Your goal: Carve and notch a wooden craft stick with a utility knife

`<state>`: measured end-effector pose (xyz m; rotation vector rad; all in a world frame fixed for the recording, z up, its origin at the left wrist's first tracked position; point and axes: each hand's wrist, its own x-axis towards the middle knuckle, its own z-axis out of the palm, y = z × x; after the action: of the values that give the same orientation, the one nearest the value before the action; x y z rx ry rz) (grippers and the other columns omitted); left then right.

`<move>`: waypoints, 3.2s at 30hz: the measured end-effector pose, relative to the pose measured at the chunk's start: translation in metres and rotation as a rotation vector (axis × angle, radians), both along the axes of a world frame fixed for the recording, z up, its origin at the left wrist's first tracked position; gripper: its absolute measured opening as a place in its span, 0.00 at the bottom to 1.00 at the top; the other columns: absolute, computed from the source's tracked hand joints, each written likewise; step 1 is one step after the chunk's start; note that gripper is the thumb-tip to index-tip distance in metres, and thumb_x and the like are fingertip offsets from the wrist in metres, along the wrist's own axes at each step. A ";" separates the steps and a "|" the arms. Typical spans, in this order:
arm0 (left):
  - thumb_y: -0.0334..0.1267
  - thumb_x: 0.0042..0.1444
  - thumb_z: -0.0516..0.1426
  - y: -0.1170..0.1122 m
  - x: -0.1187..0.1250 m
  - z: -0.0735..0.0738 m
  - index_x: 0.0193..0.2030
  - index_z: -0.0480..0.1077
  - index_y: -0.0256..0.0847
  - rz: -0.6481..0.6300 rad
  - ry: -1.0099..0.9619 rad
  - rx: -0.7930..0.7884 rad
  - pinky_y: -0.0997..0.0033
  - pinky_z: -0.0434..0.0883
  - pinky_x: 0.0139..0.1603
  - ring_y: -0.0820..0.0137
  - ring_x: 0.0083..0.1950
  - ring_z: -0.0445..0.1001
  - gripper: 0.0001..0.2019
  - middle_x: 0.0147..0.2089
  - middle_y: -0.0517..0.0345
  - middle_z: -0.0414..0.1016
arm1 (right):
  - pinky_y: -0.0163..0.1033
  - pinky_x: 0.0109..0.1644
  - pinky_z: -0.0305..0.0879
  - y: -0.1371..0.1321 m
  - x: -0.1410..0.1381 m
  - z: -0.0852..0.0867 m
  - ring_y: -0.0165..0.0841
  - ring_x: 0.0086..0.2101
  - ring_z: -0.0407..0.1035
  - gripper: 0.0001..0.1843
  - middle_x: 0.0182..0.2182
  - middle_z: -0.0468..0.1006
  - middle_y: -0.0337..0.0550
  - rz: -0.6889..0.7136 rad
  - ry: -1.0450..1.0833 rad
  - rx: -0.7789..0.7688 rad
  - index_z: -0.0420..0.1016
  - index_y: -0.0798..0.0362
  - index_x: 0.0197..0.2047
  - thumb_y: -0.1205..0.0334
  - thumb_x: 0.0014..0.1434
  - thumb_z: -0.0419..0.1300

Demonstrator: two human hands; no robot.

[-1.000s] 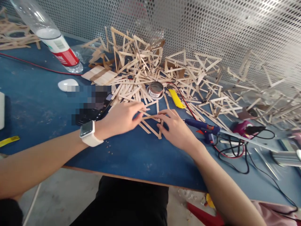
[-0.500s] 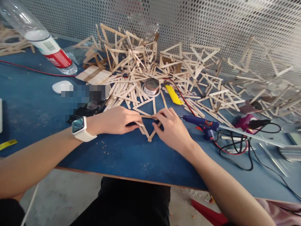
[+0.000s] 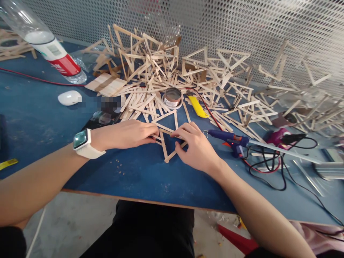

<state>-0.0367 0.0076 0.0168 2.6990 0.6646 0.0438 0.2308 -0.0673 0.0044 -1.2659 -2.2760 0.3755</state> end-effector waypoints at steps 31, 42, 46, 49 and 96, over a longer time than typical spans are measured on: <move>0.35 0.79 0.49 -0.019 0.009 0.001 0.52 0.65 0.38 0.139 -0.202 -0.013 0.67 0.62 0.33 0.66 0.37 0.79 0.06 0.45 0.50 0.81 | 0.47 0.44 0.79 -0.002 -0.007 -0.007 0.39 0.41 0.79 0.23 0.42 0.83 0.43 -0.048 0.304 -0.184 0.75 0.45 0.63 0.53 0.66 0.68; 0.41 0.80 0.50 -0.028 0.020 -0.007 0.54 0.63 0.43 0.196 -0.572 -0.290 0.71 0.70 0.39 0.72 0.36 0.73 0.05 0.41 0.59 0.74 | 0.41 0.37 0.77 -0.003 -0.009 -0.012 0.32 0.35 0.74 0.21 0.35 0.73 0.36 -0.228 0.670 -0.262 0.75 0.45 0.55 0.50 0.63 0.74; 0.40 0.80 0.49 -0.033 0.024 -0.006 0.52 0.63 0.43 0.188 -0.593 -0.357 0.71 0.68 0.38 0.73 0.34 0.70 0.05 0.39 0.60 0.72 | 0.43 0.38 0.82 -0.004 -0.012 -0.012 0.35 0.35 0.79 0.20 0.36 0.83 0.40 -0.135 0.729 -0.392 0.79 0.46 0.50 0.45 0.62 0.74; 0.38 0.79 0.49 -0.036 0.026 -0.007 0.51 0.63 0.42 0.183 -0.583 -0.382 0.71 0.67 0.37 0.74 0.33 0.69 0.04 0.39 0.61 0.73 | 0.44 0.39 0.85 -0.007 -0.015 -0.011 0.35 0.33 0.81 0.17 0.36 0.87 0.41 -0.130 0.778 -0.413 0.80 0.46 0.46 0.45 0.63 0.74; 0.42 0.76 0.59 -0.039 0.027 -0.009 0.56 0.71 0.38 0.303 -0.912 -0.666 0.80 0.78 0.33 0.80 0.28 0.79 0.11 0.43 0.55 0.86 | 0.34 0.26 0.77 0.001 -0.005 -0.019 0.30 0.23 0.77 0.10 0.27 0.83 0.36 -0.275 0.966 -0.156 0.84 0.49 0.39 0.54 0.63 0.76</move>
<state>-0.0098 -0.0317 0.0078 1.6566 0.6161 0.8894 0.2257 -0.0668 -0.0144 -1.0982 -1.2627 0.8499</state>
